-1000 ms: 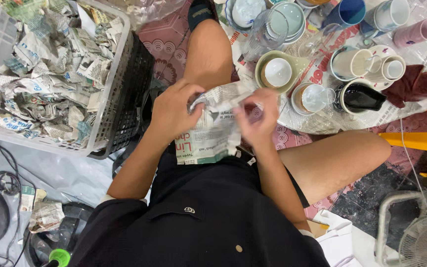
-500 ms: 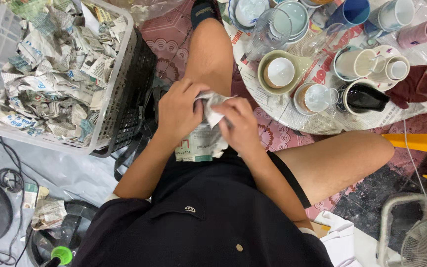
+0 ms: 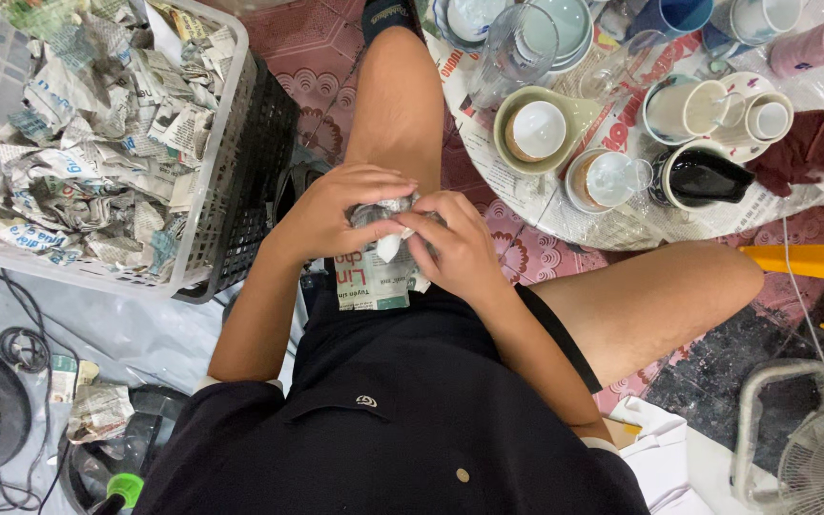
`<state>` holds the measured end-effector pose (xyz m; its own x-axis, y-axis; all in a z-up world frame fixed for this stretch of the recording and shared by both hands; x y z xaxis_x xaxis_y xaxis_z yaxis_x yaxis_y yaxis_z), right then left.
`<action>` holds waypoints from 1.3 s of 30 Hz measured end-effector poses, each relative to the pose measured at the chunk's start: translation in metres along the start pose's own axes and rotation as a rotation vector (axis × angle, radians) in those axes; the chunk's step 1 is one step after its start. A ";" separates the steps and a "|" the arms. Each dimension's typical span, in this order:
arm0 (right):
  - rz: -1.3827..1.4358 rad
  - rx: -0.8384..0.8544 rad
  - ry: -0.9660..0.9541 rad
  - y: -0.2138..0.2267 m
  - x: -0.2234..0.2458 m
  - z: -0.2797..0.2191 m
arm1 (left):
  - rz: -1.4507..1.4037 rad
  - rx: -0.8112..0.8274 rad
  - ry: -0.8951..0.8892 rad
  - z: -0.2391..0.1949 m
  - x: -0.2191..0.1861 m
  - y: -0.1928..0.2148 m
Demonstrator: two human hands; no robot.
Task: The person sits on the floor and wraps various small dishes, including bowls and cups, with newspaper. They pick up each item, fold a sheet of newspaper around it, and place the wrapped item on a nearby table.
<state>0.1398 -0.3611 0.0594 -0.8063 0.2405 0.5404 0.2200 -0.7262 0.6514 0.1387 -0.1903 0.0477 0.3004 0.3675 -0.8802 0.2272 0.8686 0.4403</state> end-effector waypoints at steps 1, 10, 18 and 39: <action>0.017 0.002 -0.006 0.001 0.000 -0.001 | 0.002 -0.012 -0.011 0.000 0.001 0.000; 0.210 -0.089 -0.501 -0.015 -0.037 -0.063 | 0.340 -0.114 -0.002 0.001 0.003 0.008; 0.980 -0.326 -0.852 -0.050 -0.080 -0.133 | 0.428 -0.202 -0.039 0.006 0.004 0.008; -0.187 0.360 0.151 -0.032 0.003 0.007 | -0.086 -0.103 0.085 0.007 0.064 0.010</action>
<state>0.1345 -0.3328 0.0440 -0.9160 0.2301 0.3286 0.2182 -0.4016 0.8895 0.1667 -0.1609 -0.0029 0.2039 0.3133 -0.9275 0.1509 0.9260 0.3460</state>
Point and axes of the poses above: each hand's wrist, its own z-axis towards the middle knuckle, its own y-axis out of the back of the hand, x = y × z, the point moved 6 cm from there along z, towards the middle knuckle, and after that the axes turned 8 degrees about y, right-handed, at the moved point
